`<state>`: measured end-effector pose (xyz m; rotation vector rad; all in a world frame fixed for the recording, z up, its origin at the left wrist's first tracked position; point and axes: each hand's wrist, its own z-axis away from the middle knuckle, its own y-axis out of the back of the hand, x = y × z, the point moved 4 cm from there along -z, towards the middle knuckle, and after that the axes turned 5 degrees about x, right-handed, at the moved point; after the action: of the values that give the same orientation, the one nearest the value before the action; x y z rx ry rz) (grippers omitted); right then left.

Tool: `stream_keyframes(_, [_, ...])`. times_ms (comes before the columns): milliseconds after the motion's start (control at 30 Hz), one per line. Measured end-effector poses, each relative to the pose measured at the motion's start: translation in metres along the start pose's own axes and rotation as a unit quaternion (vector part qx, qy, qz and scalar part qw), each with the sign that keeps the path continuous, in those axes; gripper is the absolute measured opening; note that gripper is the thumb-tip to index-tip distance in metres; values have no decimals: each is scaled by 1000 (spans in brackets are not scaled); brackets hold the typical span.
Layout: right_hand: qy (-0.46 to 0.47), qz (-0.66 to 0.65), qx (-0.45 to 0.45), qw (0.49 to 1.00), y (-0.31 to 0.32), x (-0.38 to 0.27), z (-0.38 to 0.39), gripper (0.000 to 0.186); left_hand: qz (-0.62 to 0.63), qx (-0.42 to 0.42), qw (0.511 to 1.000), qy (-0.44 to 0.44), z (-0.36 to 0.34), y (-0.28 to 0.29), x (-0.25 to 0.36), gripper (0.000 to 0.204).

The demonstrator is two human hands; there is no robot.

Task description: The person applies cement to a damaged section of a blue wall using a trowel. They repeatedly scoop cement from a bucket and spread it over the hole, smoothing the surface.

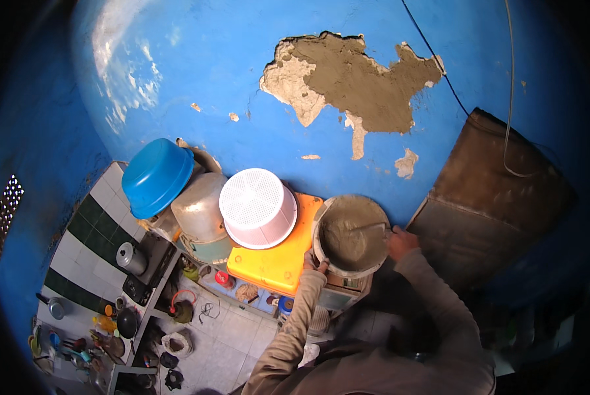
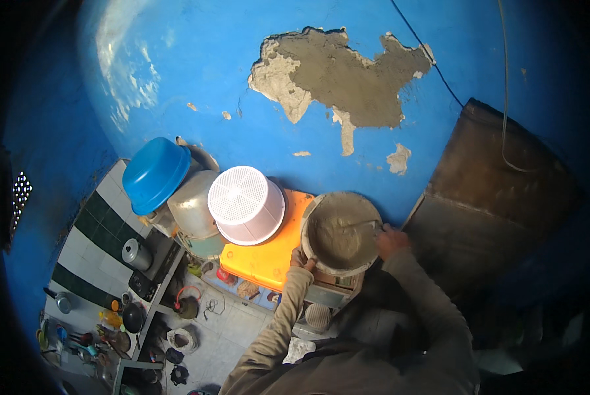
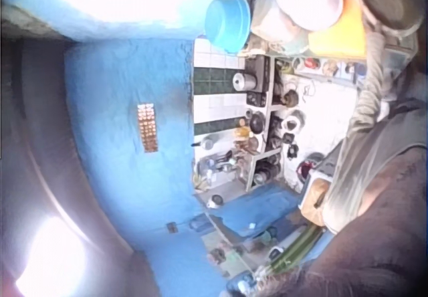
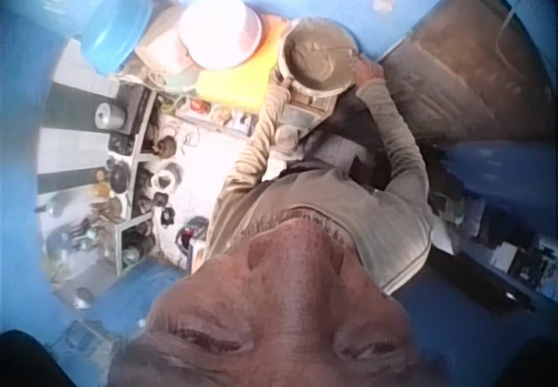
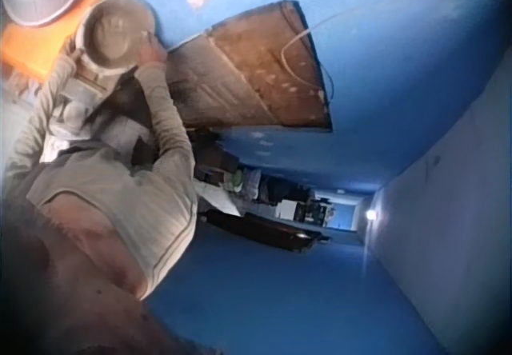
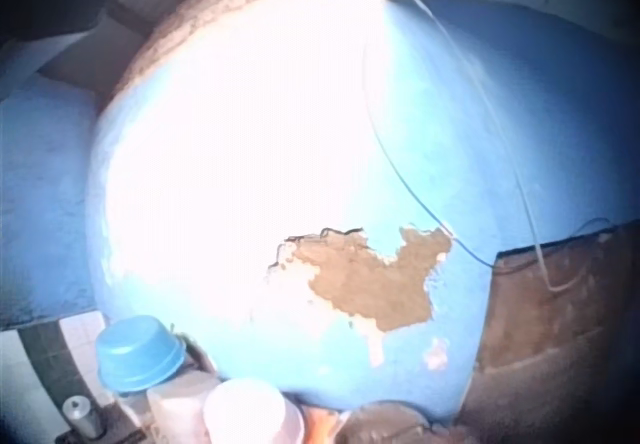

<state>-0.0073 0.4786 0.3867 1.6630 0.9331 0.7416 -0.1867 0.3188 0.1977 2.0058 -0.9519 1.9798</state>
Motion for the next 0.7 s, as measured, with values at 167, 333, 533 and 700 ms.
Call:
stream_keyframes(167, [1,74,-62,995,-78,-15,-5,17,-63,-31,997,41,9,-2,22,43])
stream_keyframes(333, [83,67,-126,986,-53,-17,10,20,-16,-31,999,24,12,0,22,42])
stream_keyframes(533, [109,143,66,982,9,-8,11,21,-3,-39,999,0,28,-2,26,43])
stream_keyframes(700, [161,181,47,969,-19,-21,33,26,-11,-38,999,-12,33,-2,22,43])
